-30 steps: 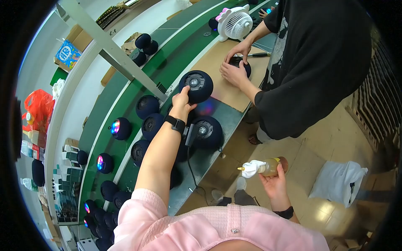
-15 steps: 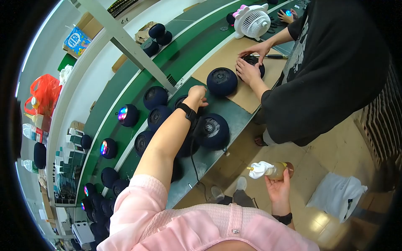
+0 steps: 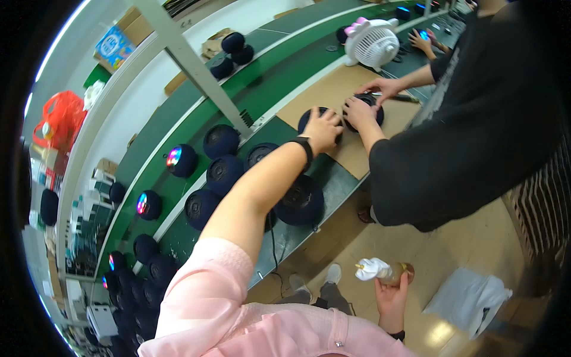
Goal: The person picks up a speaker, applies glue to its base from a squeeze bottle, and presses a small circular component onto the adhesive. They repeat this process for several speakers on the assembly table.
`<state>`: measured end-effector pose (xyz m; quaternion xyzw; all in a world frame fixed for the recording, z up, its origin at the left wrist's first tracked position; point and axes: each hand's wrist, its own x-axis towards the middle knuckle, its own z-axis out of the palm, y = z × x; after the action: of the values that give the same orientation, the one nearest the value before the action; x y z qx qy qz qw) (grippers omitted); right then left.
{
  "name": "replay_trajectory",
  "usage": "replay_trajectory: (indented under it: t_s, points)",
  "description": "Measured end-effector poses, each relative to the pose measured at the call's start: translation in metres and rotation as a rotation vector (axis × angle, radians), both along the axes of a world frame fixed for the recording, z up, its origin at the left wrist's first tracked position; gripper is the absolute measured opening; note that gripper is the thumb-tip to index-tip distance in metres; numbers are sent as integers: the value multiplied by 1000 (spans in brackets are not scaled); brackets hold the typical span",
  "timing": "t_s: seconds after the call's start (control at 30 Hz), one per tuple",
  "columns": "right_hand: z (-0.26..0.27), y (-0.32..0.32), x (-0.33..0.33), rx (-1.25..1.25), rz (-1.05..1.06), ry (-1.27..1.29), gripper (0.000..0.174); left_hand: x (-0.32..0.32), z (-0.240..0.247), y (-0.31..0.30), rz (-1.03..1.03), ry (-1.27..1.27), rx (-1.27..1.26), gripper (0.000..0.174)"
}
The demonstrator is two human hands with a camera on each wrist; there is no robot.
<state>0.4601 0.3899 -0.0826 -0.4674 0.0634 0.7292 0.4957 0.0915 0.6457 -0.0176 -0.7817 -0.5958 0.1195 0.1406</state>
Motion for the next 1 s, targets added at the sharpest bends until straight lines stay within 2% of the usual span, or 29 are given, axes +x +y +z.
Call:
replay_trajectory:
  t_s: [0.1,0.17,0.23,0.43,0.5,0.53,0.57,0.6,0.63,0.67,0.7,0.73,0.77,0.83,0.9,1.0]
  points:
    - [-11,4,10,-25,-69,7,53,6,-19,11,-67,187,42,38]
    - [-10,11,8,-61,-75,2,55,11,-21,9,1,252,72,35]
    - [-13,17,7,-72,-51,-4,54,6,-8,2,87,297,-25,35]
    - [-17,22,-11,-9,74,30,49,-35,6,-20,290,209,-161,36]
    - [-16,22,-18,-58,98,35,50,-39,22,-44,423,-209,24,42]
    - [-15,22,-20,-41,145,36,50,-37,45,-69,421,-541,-5,48]
    - [-15,24,-25,-93,147,45,50,-37,73,-95,429,-753,-60,52]
    - [-16,25,-29,-65,192,65,50,-43,92,-121,336,-957,-81,52]
    - [-23,27,-31,-39,241,89,50,-51,107,-153,170,-1205,-79,50]
    - [-18,27,-37,-35,261,90,50,-54,136,-195,142,-1337,-59,45]
    - [-14,28,-44,-30,279,92,49,-61,165,-234,158,-1512,-146,35]
    - [-13,27,-49,-14,301,102,48,-72,187,-270,281,-1657,-190,34]
    - [-10,25,-55,-15,307,101,48,-87,196,-304,348,-1776,-95,34]
    - [-1,24,-70,-23,380,158,46,-124,200,-361,523,-1797,227,34]
    - [-1,22,-85,-44,384,168,45,-171,184,-399,856,-1807,497,32]
    - [7,8,-105,-35,448,139,45,-261,129,-428,1216,-1980,517,39]
